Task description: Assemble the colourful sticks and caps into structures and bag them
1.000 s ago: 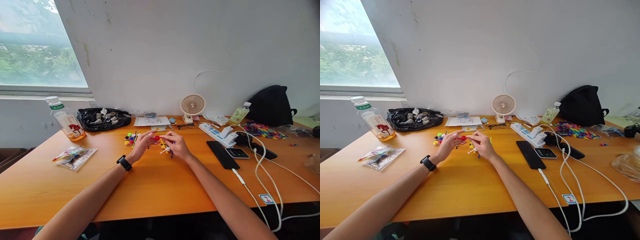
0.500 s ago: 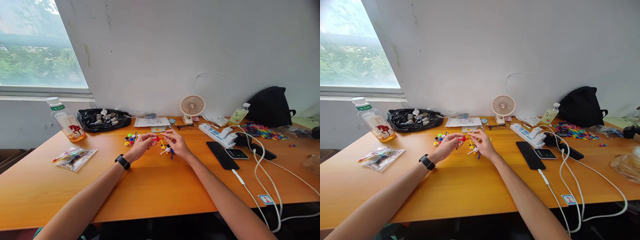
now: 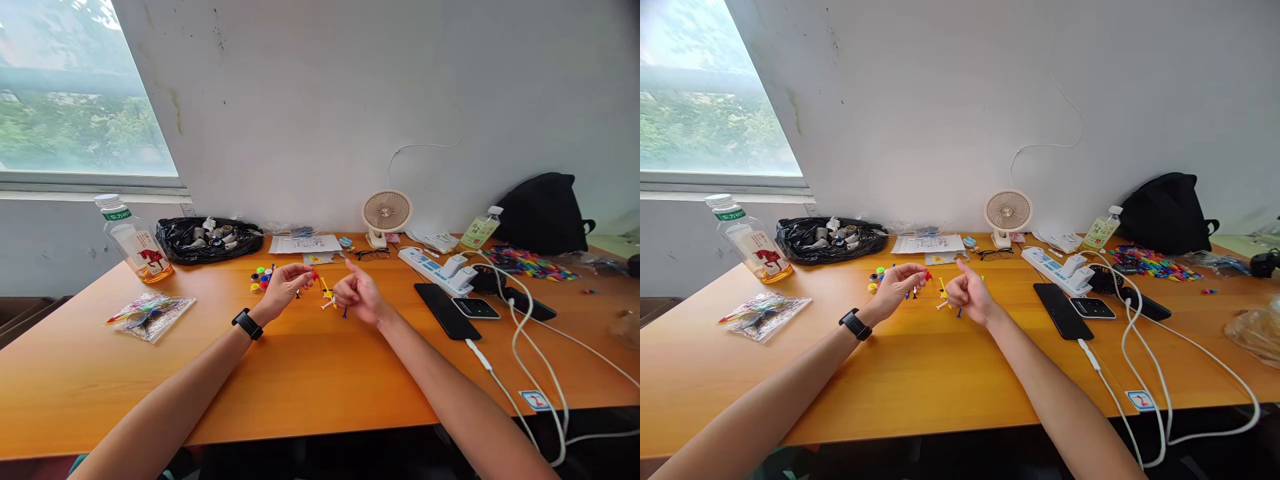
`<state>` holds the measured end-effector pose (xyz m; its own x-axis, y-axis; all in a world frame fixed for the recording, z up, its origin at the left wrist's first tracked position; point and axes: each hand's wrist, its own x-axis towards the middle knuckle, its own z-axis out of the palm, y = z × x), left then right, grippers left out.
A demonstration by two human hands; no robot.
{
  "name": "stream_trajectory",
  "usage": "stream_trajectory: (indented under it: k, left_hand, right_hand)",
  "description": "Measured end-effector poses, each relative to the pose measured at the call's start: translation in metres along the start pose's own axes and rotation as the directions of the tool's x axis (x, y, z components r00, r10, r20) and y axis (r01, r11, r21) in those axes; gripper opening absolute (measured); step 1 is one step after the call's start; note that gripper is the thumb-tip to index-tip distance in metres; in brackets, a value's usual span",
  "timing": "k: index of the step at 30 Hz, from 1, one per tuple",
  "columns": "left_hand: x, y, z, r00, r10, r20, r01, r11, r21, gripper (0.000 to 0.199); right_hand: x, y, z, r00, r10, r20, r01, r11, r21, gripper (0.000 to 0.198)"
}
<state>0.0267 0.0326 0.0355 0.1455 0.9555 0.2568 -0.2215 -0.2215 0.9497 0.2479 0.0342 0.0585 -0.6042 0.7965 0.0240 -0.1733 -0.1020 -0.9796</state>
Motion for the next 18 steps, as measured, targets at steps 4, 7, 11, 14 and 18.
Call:
stream_trajectory:
  k: [4, 7, 11, 14, 18]
  left_hand:
    - [0.000, 0.000, 0.000, 1.000, -0.006, -0.003, 0.006, 1.000, 0.025, 0.036]
    - [0.000, -0.001, -0.001, 1.000, -0.013, -0.006, 0.014, 0.999, 0.046, 0.036]
    - [0.002, -0.005, -0.004, 1.000, -0.022, -0.021, 0.023, 0.999, 0.047, 0.037]
    - [0.004, -0.010, -0.007, 0.999, -0.046, -0.028, 0.047, 0.997, 0.061, 0.040]
    - [0.004, -0.019, -0.009, 0.996, -0.073, -0.046, 0.078, 0.991, 0.108, 0.043]
  right_hand:
    - [-0.004, -0.010, -0.004, 0.984, -0.137, -0.112, 0.140, 0.990, 0.028, 0.083]
    - [-0.002, -0.011, -0.010, 0.963, -0.171, -0.208, 0.181, 0.983, 0.030, 0.079]
    - [0.003, -0.009, -0.017, 0.942, -0.164, -0.293, 0.193, 0.979, 0.071, 0.069]
    - [0.005, -0.007, -0.021, 0.932, -0.140, -0.334, 0.181, 0.979, 0.094, 0.066]
    - [0.006, -0.005, -0.023, 0.937, -0.124, -0.328, 0.186, 0.968, 0.166, 0.060]
